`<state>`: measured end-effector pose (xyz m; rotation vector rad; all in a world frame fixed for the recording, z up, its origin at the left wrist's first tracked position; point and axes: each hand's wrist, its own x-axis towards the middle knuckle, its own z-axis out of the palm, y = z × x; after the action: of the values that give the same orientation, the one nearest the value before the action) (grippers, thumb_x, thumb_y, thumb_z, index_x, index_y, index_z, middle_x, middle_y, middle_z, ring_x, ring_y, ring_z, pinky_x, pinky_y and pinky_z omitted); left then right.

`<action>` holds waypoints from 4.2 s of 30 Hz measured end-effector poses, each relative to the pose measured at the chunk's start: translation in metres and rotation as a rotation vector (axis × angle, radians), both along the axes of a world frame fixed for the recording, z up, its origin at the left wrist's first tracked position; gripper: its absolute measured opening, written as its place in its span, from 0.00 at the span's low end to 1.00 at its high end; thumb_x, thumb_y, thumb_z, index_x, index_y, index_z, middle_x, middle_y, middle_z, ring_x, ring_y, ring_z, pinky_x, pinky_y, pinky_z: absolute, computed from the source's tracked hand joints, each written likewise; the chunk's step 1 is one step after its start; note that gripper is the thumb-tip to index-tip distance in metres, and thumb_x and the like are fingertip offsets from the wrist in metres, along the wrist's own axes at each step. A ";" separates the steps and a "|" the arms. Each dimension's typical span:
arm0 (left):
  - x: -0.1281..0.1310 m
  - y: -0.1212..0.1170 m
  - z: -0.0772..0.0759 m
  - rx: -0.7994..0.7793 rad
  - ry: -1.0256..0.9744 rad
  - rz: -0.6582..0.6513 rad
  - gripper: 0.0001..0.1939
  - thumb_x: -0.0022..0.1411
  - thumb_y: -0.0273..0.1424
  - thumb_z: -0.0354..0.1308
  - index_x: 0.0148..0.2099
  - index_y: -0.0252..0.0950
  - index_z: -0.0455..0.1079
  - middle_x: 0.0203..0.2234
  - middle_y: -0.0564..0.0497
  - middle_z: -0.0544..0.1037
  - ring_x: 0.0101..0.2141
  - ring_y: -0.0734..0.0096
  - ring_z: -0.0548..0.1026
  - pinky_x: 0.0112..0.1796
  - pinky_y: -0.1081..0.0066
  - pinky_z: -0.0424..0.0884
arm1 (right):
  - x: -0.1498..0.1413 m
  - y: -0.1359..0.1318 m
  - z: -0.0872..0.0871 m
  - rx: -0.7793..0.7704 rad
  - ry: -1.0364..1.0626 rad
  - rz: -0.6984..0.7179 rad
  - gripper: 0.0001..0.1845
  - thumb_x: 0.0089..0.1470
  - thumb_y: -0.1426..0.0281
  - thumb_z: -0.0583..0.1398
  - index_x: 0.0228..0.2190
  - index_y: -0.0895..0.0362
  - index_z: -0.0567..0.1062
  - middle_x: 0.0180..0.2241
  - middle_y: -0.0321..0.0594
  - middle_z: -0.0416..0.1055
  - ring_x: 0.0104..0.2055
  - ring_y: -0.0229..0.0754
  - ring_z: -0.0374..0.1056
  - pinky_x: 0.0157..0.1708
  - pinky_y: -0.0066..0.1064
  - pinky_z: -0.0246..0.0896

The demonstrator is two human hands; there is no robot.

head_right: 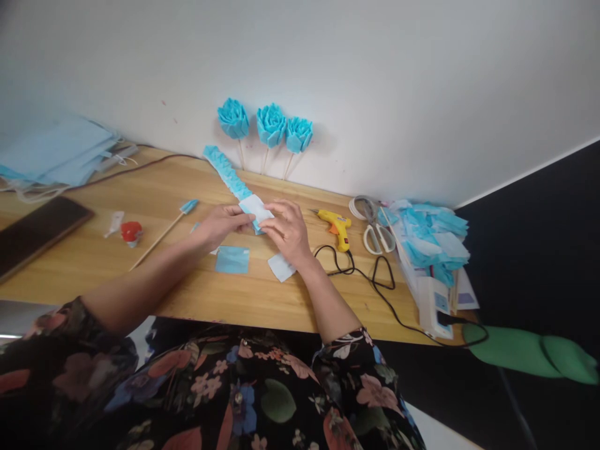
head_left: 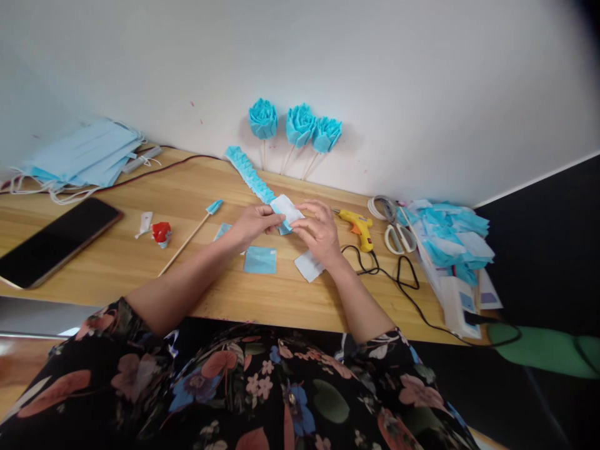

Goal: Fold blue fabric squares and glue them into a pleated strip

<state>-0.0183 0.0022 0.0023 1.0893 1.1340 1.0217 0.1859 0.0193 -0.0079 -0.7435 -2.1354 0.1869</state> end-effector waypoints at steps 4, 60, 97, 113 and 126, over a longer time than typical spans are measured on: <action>0.000 -0.001 0.001 0.036 0.049 0.018 0.08 0.55 0.33 0.64 0.26 0.35 0.73 0.20 0.53 0.74 0.23 0.75 0.66 0.30 0.70 0.62 | -0.003 -0.003 -0.001 -0.170 0.074 -0.041 0.03 0.60 0.67 0.63 0.33 0.48 0.78 0.50 0.39 0.75 0.56 0.49 0.68 0.57 0.52 0.62; -0.001 0.003 -0.006 -0.163 -0.490 -0.100 0.07 0.60 0.32 0.63 0.35 0.32 0.75 0.27 0.47 0.78 0.30 0.68 0.76 0.34 0.67 0.68 | -0.002 -0.003 -0.001 -0.220 0.070 -0.070 0.05 0.58 0.67 0.64 0.31 0.49 0.82 0.49 0.42 0.72 0.54 0.49 0.68 0.51 0.46 0.67; 0.003 -0.001 0.000 -0.117 -0.557 0.000 0.03 0.60 0.24 0.63 0.39 0.31 0.73 0.32 0.48 0.81 0.32 0.71 0.79 0.39 0.67 0.74 | -0.010 -0.012 0.000 -0.279 0.115 -0.130 0.03 0.58 0.65 0.62 0.34 0.50 0.75 0.38 0.39 0.79 0.46 0.48 0.73 0.51 0.43 0.66; 0.001 -0.002 0.003 -0.104 -0.431 0.015 0.06 0.60 0.26 0.63 0.34 0.33 0.68 0.27 0.51 0.78 0.30 0.68 0.79 0.35 0.66 0.73 | -0.008 -0.004 -0.009 -0.609 0.391 -0.174 0.11 0.56 0.58 0.63 0.31 0.53 0.76 0.32 0.36 0.77 0.36 0.42 0.73 0.41 0.35 0.69; 0.002 -0.003 0.004 0.078 -0.262 -0.088 0.17 0.53 0.33 0.70 0.42 0.36 0.69 0.33 0.51 0.77 0.33 0.71 0.76 0.33 0.71 0.71 | -0.009 -0.006 -0.006 -0.597 0.385 -0.200 0.09 0.54 0.61 0.63 0.28 0.53 0.75 0.29 0.35 0.76 0.34 0.41 0.72 0.41 0.34 0.68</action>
<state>-0.0167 -0.0004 0.0060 1.0229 0.8351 1.1102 0.1770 0.0133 -0.0134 -1.1480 -1.6265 0.8147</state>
